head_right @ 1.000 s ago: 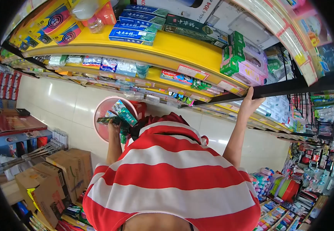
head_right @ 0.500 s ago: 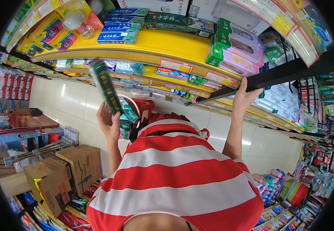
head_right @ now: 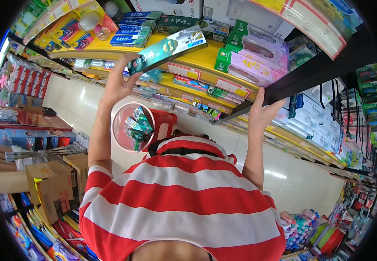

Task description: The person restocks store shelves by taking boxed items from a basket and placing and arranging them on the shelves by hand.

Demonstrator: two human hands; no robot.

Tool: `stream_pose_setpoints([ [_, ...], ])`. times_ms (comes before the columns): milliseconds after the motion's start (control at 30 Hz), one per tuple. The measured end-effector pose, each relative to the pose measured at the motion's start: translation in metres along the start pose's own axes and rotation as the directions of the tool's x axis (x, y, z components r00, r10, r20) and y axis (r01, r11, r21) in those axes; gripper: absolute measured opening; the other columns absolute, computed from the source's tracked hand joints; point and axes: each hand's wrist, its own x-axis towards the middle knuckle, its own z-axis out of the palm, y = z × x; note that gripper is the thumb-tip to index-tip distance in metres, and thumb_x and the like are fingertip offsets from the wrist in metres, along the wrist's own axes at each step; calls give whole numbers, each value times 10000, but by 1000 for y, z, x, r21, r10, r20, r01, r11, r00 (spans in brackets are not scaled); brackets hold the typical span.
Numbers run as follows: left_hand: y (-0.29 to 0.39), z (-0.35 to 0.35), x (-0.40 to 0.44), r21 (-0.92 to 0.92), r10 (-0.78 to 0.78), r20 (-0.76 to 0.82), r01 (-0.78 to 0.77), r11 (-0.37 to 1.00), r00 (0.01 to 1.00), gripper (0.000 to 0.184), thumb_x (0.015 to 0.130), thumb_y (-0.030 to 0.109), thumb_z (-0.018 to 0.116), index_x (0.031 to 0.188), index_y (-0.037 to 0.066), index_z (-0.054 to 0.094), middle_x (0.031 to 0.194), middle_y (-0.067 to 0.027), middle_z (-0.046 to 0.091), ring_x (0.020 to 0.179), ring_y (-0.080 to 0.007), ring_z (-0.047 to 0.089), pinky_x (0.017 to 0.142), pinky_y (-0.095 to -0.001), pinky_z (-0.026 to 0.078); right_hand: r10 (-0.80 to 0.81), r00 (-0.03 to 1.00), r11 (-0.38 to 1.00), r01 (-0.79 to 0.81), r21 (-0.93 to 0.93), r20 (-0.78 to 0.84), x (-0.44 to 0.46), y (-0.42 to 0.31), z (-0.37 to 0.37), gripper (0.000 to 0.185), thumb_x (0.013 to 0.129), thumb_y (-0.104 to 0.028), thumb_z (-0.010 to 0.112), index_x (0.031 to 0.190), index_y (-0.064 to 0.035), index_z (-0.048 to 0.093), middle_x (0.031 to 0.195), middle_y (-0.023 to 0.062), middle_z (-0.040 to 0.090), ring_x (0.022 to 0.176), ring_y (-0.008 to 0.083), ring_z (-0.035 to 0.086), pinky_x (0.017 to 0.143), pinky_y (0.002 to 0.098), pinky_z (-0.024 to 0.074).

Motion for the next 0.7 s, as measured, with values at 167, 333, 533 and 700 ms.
stream_pose_setpoints([
  [167,0,-4,29,-18,55,101,-53,998,993,400,744,-16,638,1122,35,518,1117,-144,544,1060,-296,520,911,-343,396,-22,998,1000,22,0,55,3,-5,-5,422,828,-151,640,1101,62,399,991,211,533,883,292,537,809,364,407],
  [333,0,6,57,-2,134,173,-136,991,976,380,755,-37,613,1114,40,518,1167,-135,515,1113,-290,482,957,-342,366,-18,997,998,14,62,73,5,-4,-8,392,822,-161,649,1051,49,409,933,196,541,848,275,543,782,364,413],
  [533,-9,21,75,141,156,236,-193,971,959,377,766,-45,574,1125,61,530,1230,-134,501,1174,-299,447,983,-366,354,21,995,994,-31,108,97,4,4,-10,421,820,-167,653,1084,51,409,934,189,549,842,272,559,777,359,420],
  [700,-8,45,82,180,172,132,-194,964,976,341,753,-28,582,1081,55,541,1113,-144,531,1095,-348,465,938,-402,374,64,993,989,-77,127,102,2,6,-9,426,825,-190,659,1082,47,415,949,170,549,841,240,544,777,339,419],
])
